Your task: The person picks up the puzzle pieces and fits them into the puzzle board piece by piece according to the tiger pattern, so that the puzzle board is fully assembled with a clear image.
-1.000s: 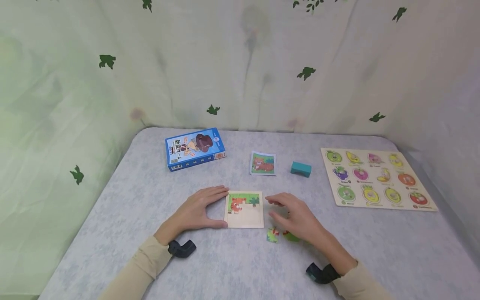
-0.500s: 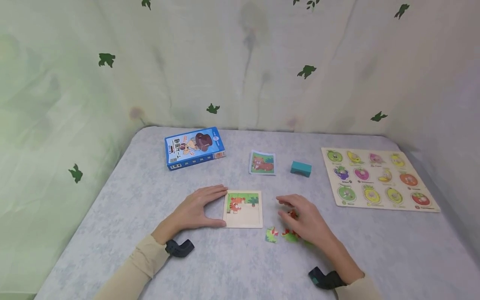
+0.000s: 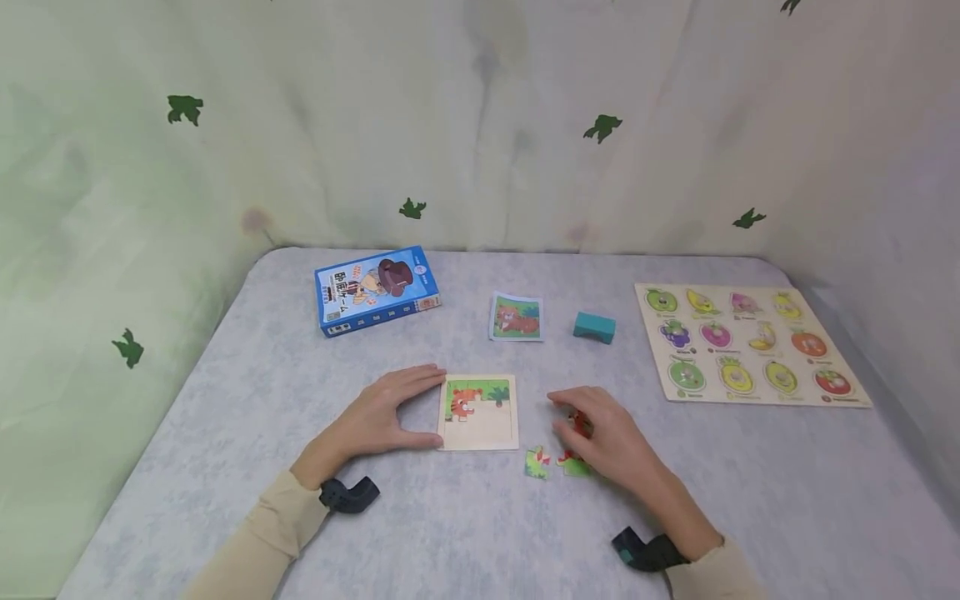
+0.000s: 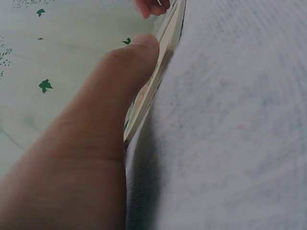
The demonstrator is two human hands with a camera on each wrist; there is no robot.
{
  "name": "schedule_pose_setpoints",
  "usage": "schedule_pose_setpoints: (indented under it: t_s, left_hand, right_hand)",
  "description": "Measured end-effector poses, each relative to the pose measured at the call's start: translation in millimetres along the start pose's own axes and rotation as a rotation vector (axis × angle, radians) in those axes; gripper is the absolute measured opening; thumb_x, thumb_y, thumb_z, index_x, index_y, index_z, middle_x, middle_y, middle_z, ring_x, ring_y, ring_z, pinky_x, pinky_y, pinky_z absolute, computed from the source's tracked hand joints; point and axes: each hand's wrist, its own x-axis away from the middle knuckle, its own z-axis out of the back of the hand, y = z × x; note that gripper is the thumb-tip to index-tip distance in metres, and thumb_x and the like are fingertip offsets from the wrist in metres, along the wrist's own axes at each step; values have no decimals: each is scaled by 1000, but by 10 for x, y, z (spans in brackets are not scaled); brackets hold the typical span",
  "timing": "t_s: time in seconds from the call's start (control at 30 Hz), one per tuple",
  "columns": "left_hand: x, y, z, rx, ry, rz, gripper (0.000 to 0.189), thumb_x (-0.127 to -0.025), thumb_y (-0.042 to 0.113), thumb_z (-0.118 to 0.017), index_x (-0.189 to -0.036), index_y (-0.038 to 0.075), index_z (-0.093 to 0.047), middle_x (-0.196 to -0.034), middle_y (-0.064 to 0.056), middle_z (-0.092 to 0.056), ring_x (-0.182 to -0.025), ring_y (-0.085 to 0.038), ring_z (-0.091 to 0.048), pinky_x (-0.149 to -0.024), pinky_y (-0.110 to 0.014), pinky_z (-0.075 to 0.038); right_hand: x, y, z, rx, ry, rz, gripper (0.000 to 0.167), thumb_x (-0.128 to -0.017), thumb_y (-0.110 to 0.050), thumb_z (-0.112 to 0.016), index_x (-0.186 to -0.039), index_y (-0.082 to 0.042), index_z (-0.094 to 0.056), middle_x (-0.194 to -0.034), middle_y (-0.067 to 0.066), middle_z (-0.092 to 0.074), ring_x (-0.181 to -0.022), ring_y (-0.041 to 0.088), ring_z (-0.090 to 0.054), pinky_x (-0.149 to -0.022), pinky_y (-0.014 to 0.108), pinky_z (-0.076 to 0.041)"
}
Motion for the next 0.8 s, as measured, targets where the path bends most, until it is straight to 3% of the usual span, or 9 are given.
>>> schedule_pose_setpoints:
  t_s: [0.57,0.8]
  left_hand:
    - [-7,-14,8,-5,1,-32,95,-78,66,-82,-151,13,-54,-157,-3,-51,-147,-26,-45,-118,-52,-41]
    - [-14,-3,4,10,-3,-14,95,-77,65,-82,-152,14,-53,-158,-2,-50,-148,-26,-44,-119,-51,-39]
  right_hand:
    - [1,83,-14,21,12,-22,40,-90,-14,-80,-129,-12,-70,-117,1,-71,-97,12,-56,-78,31,-52]
    - [15,133,-20,-2,30,-27,38,-90,-11,-80,-127,-11,-71,-117,2,-71,-98,13,-58,-78,28,-50]
